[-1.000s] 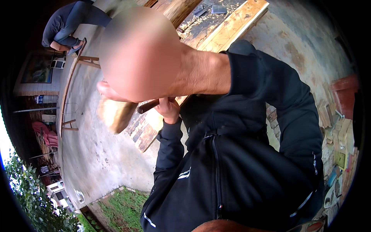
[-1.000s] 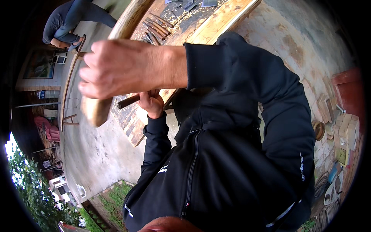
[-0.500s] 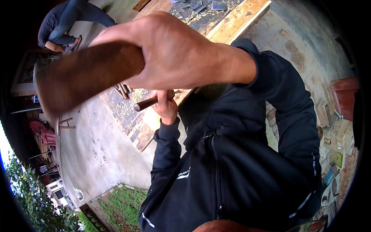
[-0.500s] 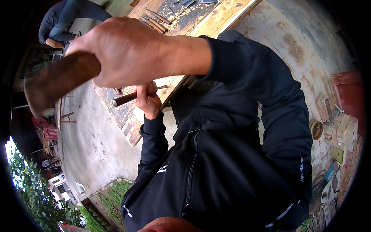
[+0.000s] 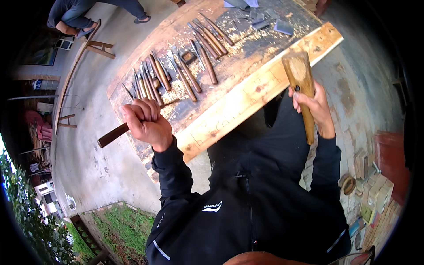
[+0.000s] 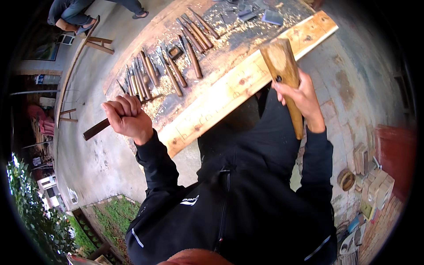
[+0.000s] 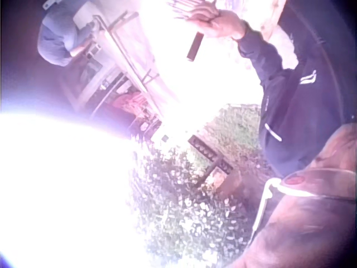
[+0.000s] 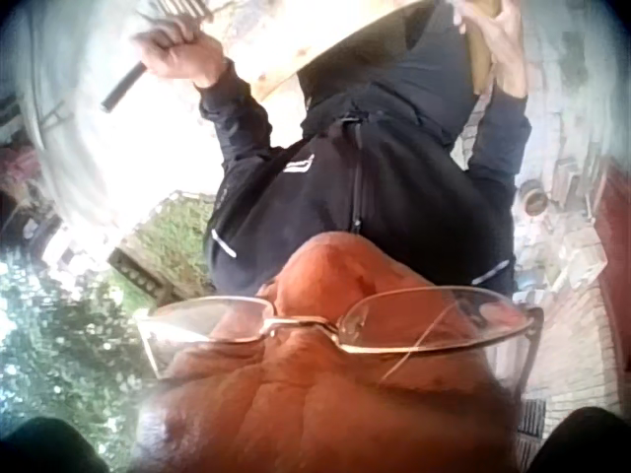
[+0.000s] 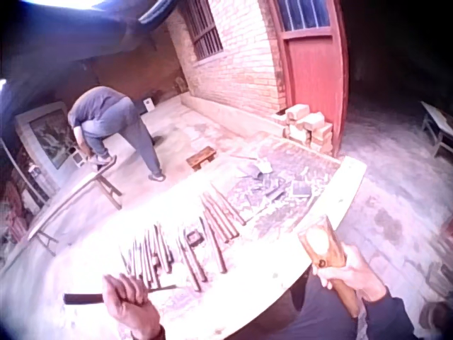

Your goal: The person chisels a piece of wood by striking a chisel with a mallet to carve shapes into the wood.

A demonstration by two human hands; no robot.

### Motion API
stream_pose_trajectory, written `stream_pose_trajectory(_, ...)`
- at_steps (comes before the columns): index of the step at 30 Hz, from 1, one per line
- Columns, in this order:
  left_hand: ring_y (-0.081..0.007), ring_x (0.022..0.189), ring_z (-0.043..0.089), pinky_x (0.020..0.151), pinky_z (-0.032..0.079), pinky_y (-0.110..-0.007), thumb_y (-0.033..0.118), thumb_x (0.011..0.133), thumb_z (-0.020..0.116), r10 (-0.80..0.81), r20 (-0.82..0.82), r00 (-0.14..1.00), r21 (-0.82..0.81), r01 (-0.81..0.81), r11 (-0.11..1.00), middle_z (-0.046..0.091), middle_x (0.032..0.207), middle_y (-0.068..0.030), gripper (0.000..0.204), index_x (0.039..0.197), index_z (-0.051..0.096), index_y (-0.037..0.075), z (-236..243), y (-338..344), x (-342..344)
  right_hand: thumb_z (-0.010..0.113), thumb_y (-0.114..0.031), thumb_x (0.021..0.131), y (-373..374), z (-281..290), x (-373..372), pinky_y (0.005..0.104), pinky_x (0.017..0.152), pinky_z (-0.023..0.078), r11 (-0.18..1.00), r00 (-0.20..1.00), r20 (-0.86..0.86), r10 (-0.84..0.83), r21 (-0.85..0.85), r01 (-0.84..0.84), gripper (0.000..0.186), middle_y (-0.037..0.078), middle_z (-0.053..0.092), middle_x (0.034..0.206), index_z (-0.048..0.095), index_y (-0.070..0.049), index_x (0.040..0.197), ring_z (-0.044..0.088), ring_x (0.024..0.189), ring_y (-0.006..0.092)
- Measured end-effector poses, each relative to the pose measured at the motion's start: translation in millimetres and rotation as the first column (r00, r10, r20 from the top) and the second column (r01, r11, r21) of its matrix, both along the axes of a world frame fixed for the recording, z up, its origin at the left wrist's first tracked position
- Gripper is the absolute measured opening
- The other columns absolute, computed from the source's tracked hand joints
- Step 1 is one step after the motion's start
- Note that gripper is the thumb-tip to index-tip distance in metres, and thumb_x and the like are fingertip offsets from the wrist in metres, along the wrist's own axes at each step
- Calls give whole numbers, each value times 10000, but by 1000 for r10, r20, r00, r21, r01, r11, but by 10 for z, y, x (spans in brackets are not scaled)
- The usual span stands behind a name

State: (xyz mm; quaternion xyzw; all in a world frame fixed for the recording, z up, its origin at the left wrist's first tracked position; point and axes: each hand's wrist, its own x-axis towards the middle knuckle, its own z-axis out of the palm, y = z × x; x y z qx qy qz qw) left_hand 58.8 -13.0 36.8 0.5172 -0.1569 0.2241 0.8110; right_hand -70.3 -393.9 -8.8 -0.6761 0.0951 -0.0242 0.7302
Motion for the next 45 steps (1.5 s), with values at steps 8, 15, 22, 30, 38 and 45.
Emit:
stream_pose_trajectory(8,-106,433,209,424,172,-304,408,1120,433,-87,-14,996,-133,85,987,239,526,26,565,633,283,163,-228,-340,1290,771,-134,875,117,-112,91,247,559,499,983,999,26,-39,-180,43,355,38,662,833,613,26,1150,607,639,80)
stream_pose_trajectory(15,-108,429,197,434,166,-292,428,1105,466,-86,-99,991,-97,76,992,228,508,28,605,602,247,174,-510,-523,1670,766,-120,861,59,-143,83,253,553,491,984,998,18,-67,-167,69,378,45,680,834,618,43,1169,606,633,79)
stream_pose_trajectory(22,-110,442,192,442,172,-295,410,1098,485,-61,-118,991,-33,57,998,252,523,22,565,640,268,160,-693,-579,1769,768,-109,849,52,-152,87,257,567,496,980,997,27,-76,-180,80,401,44,680,841,617,42,1188,607,638,88)
stream_pose_trajectory(30,-92,449,220,438,175,-274,336,1084,528,-166,-113,980,-99,155,983,254,553,39,502,666,311,164,-716,-611,1853,763,-100,853,32,-162,81,260,580,496,986,998,27,-62,-154,66,460,32,667,834,600,47,1257,601,645,85)
stream_pose_trajectory(38,-136,483,437,447,323,-340,233,906,796,-145,310,940,894,-235,382,510,616,-14,348,727,555,57,-330,-842,430,812,-148,812,-7,-184,70,289,646,519,977,996,62,-64,-201,76,579,41,680,852,588,60,1304,616,677,98)
stream_pose_trajectory(45,-291,841,751,599,563,-351,590,733,852,-334,26,942,991,-68,-115,591,1437,-178,854,1375,605,84,-765,-1022,-334,759,-138,867,-118,-180,6,283,636,558,999,999,37,13,-33,-12,506,112,700,964,542,56,1281,654,713,120)
